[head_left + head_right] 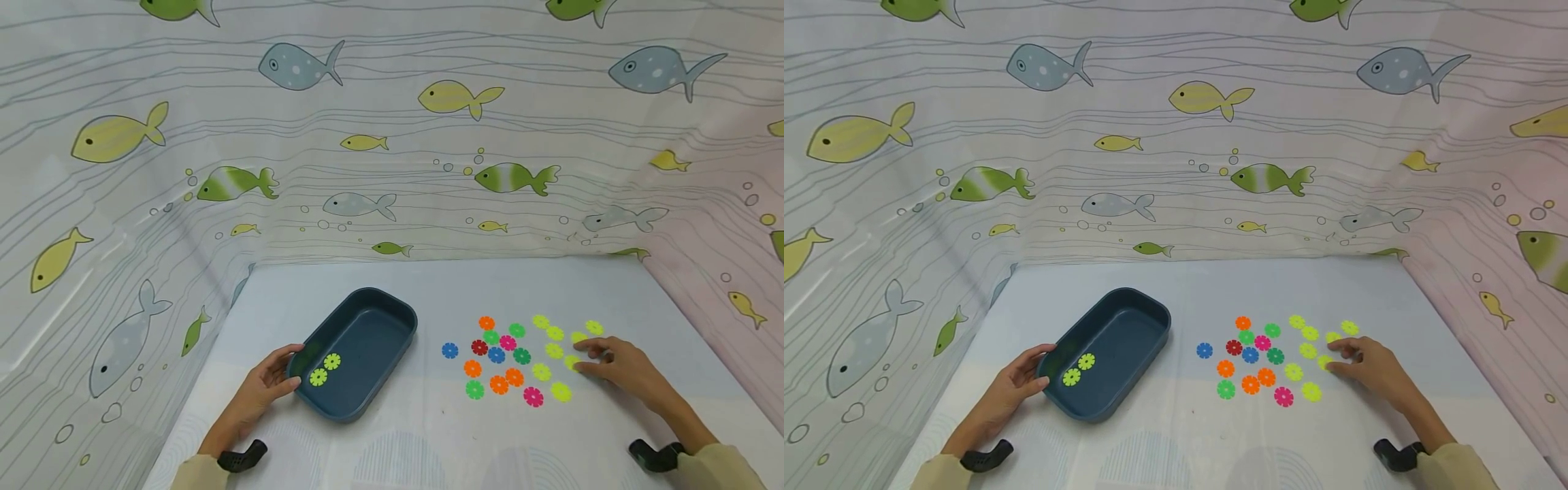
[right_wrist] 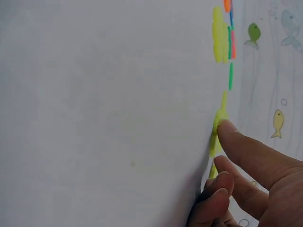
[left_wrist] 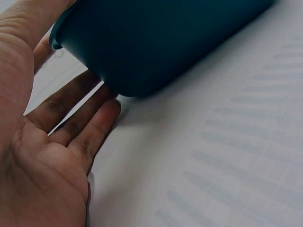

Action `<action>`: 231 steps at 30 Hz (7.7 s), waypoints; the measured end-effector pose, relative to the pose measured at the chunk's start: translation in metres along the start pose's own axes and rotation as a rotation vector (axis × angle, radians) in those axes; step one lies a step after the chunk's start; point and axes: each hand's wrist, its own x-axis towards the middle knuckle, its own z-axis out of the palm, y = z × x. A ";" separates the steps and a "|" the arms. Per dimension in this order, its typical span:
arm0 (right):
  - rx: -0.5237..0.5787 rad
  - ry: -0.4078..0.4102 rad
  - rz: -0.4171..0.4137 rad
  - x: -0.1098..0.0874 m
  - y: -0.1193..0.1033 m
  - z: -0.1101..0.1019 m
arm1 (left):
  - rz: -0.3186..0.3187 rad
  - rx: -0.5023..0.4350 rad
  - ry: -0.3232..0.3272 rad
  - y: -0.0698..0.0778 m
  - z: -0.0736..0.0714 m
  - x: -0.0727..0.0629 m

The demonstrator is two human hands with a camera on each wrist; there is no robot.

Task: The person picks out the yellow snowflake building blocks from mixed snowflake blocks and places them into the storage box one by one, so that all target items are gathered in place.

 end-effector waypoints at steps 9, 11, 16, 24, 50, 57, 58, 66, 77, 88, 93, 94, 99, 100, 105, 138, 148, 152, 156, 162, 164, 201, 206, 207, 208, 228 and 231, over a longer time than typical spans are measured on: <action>0.001 -0.032 -0.011 -0.001 -0.003 0.000 | 0.005 -0.009 -0.005 -0.002 0.001 -0.001; 0.004 -0.043 -0.012 -0.001 -0.003 0.001 | 0.010 -0.006 -0.005 -0.002 0.000 -0.001; 0.032 -0.050 -0.030 -0.001 -0.005 0.001 | 0.025 0.011 -0.002 -0.001 -0.001 0.001; 0.073 -0.077 -0.029 -0.002 -0.006 0.000 | 0.004 0.016 -0.005 0.001 0.001 0.001; 0.116 -0.011 -0.008 0.003 -0.025 -0.001 | 0.014 -0.021 -0.010 -0.001 0.001 -0.001; 0.135 -0.022 -0.019 0.007 -0.039 -0.002 | 0.008 -0.017 -0.011 -0.001 0.000 -0.001; 0.142 -0.025 -0.022 0.007 -0.041 -0.002 | 0.007 -0.016 -0.011 -0.001 0.000 -0.001; 0.165 -0.022 -0.052 0.014 -0.054 -0.001 | 0.000 -0.023 -0.012 -0.002 0.001 -0.002; 0.241 -0.024 -0.065 0.021 -0.065 0.001 | 0.013 -0.035 -0.014 -0.002 0.001 -0.004; 0.294 -0.050 -0.111 0.026 -0.076 -0.001 | 0.018 -0.008 -0.008 -0.003 0.000 -0.003; 0.292 -0.068 -0.135 0.032 -0.082 0.001 | 0.033 -0.010 -0.012 -0.003 -0.001 -0.001; 0.290 -0.072 -0.140 0.033 -0.083 0.002 | 0.032 -0.013 -0.013 -0.003 -0.001 -0.001; 0.297 -0.079 -0.151 0.037 -0.090 0.002 | 0.025 -0.020 -0.015 -0.002 0.000 -0.001; 0.298 -0.079 -0.156 0.037 -0.092 0.002 | 0.017 -0.025 -0.012 -0.001 0.001 -0.001; 0.318 -0.090 -0.165 0.040 -0.104 0.001 | 0.010 -0.023 -0.011 -0.001 0.000 -0.001; 0.357 -0.199 -0.316 0.065 -0.159 0.014 | 0.012 -0.005 -0.006 -0.005 -0.002 0.001; 0.387 -0.234 -0.389 0.076 -0.180 0.022 | 0.020 -0.019 -0.010 -0.004 -0.001 0.000; 0.384 -0.263 -0.415 0.080 -0.189 0.027 | 0.027 -0.025 -0.017 -0.003 -0.001 0.000; 0.382 -0.285 -0.432 0.084 -0.200 0.031 | 0.033 -0.028 -0.021 -0.004 -0.001 0.001; 0.376 -0.308 -0.444 0.089 -0.215 0.037 | 0.024 -0.029 -0.012 -0.005 -0.001 0.000; 0.376 -0.318 -0.453 0.091 -0.220 0.039 | 0.022 -0.027 -0.012 -0.005 -0.001 0.001; 0.429 -0.643 -0.658 0.123 -0.300 0.102 | 0.040 -0.025 -0.026 -0.006 -0.002 0.000; 0.416 -0.659 -0.664 0.128 -0.309 0.109 | 0.070 -0.009 -0.028 -0.007 -0.005 0.001; 0.411 -0.659 -0.668 0.129 -0.311 0.110 | 0.074 -0.007 -0.029 -0.007 -0.005 0.002; 0.405 -0.659 -0.671 0.130 -0.312 0.112 | 0.079 -0.006 -0.031 -0.008 -0.005 0.002; 0.324 -0.726 -0.627 0.153 -0.334 0.142 | 0.066 -0.013 -0.018 -0.006 -0.004 -0.001; 0.326 -0.744 -0.615 0.155 -0.337 0.145 | 0.048 -0.009 -0.005 -0.005 -0.003 -0.001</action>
